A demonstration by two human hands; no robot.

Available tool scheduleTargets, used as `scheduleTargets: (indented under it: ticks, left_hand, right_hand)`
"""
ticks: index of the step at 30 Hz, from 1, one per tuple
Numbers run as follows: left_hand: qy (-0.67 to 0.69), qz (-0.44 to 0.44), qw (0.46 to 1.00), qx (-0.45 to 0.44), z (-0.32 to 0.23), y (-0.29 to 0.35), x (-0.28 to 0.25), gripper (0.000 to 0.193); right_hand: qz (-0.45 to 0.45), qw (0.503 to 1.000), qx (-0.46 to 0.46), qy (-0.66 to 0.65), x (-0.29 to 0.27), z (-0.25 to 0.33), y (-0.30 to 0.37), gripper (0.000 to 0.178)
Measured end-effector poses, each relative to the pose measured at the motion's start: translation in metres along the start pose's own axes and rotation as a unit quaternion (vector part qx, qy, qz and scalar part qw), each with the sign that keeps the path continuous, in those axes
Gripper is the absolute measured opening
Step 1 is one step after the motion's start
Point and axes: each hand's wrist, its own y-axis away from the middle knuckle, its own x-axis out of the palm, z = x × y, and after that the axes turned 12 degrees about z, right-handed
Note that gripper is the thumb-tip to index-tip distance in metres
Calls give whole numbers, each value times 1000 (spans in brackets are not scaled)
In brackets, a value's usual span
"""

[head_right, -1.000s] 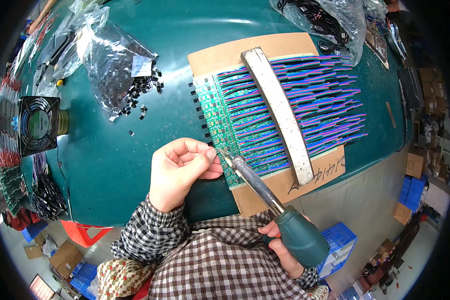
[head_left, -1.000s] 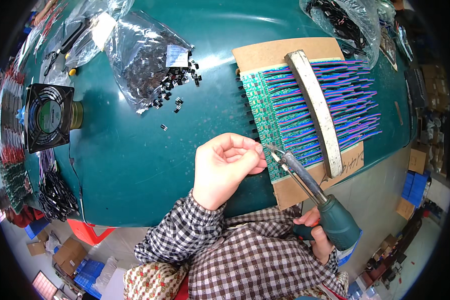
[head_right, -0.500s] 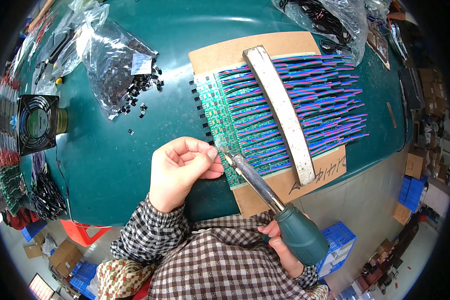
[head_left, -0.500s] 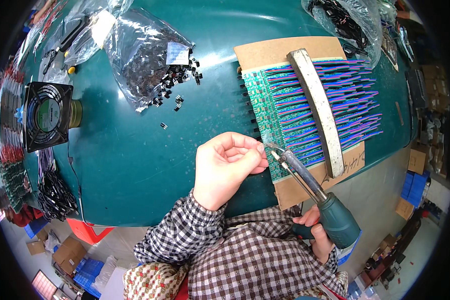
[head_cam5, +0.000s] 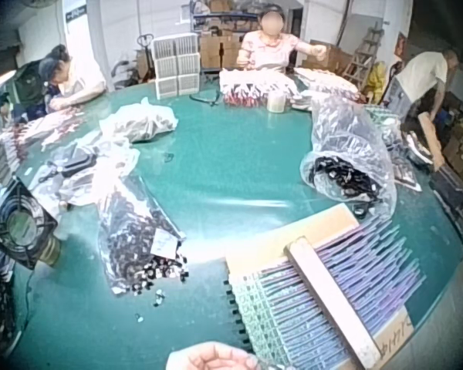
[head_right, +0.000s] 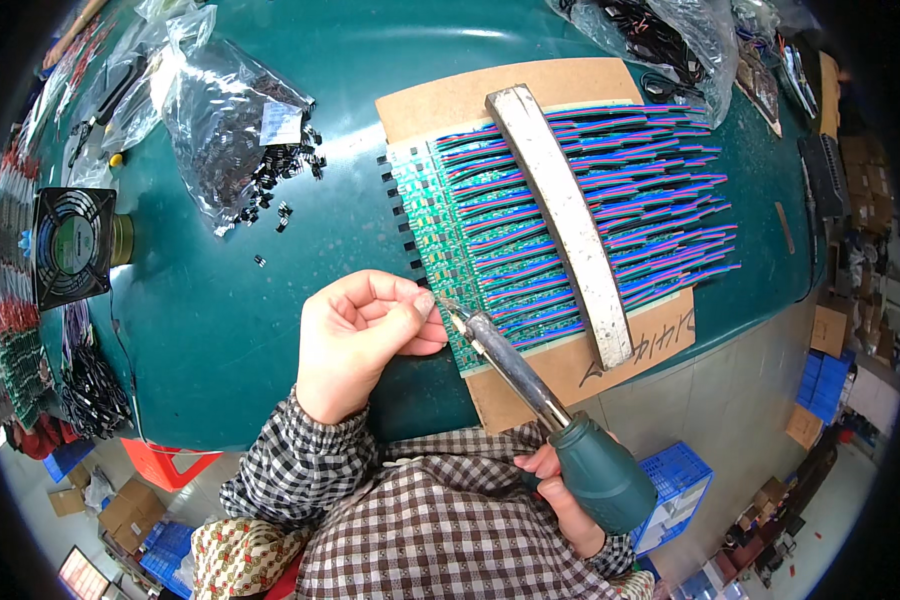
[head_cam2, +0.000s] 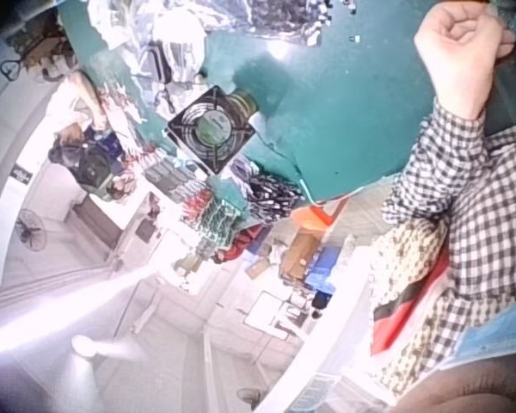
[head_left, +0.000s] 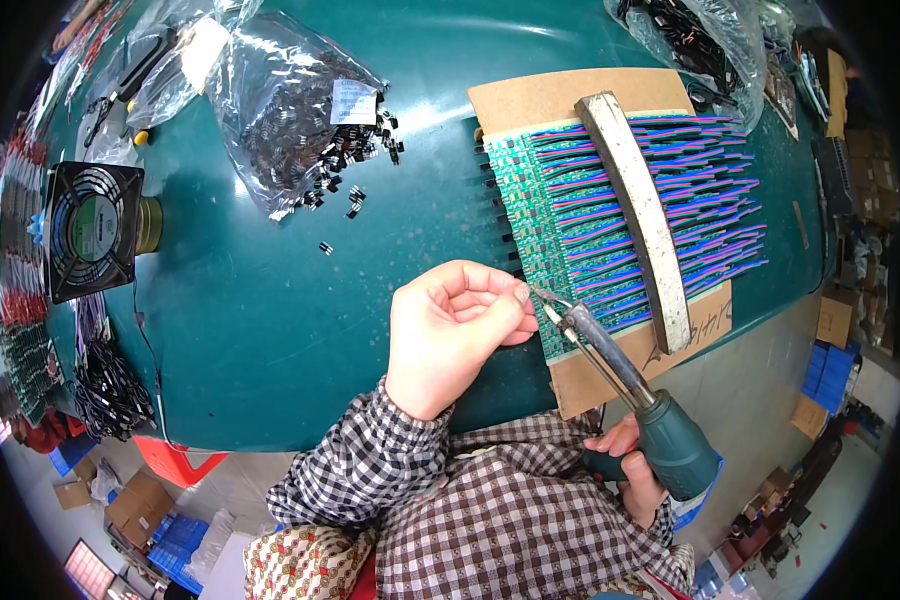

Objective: The person connects electrical wires to printed circuit boards with a handheld soldering iron.

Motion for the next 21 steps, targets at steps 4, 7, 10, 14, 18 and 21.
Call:
scheduleTargets:
  ticks: [4,7,10,14,18,21]
  left_hand:
    - [5,4,1000,5,1,2,-2,12]
    - [-1,3,1000,3,2,2,-3,12]
    - [0,2,1000,4,2,2,-3,12]
    - [3,-3,1000,3,3,1,-4,12]
    - [-6,19,1000,8,0,-5,4,13]
    - [-37,8,999,18,-2,0,7,14]
  right_hand:
    - [23,1000,-4,5,-2,2,1,35]
    - [20,1000,-11,8,0,1,1,34]
    - [18,1000,-19,7,-1,0,2,34]
    - [7,1000,5,20,3,8,-4,38]
    - [10,1000,-4,25,-7,6,2,44]
    - [-7,993,-101,-55,-16,13,1,47]
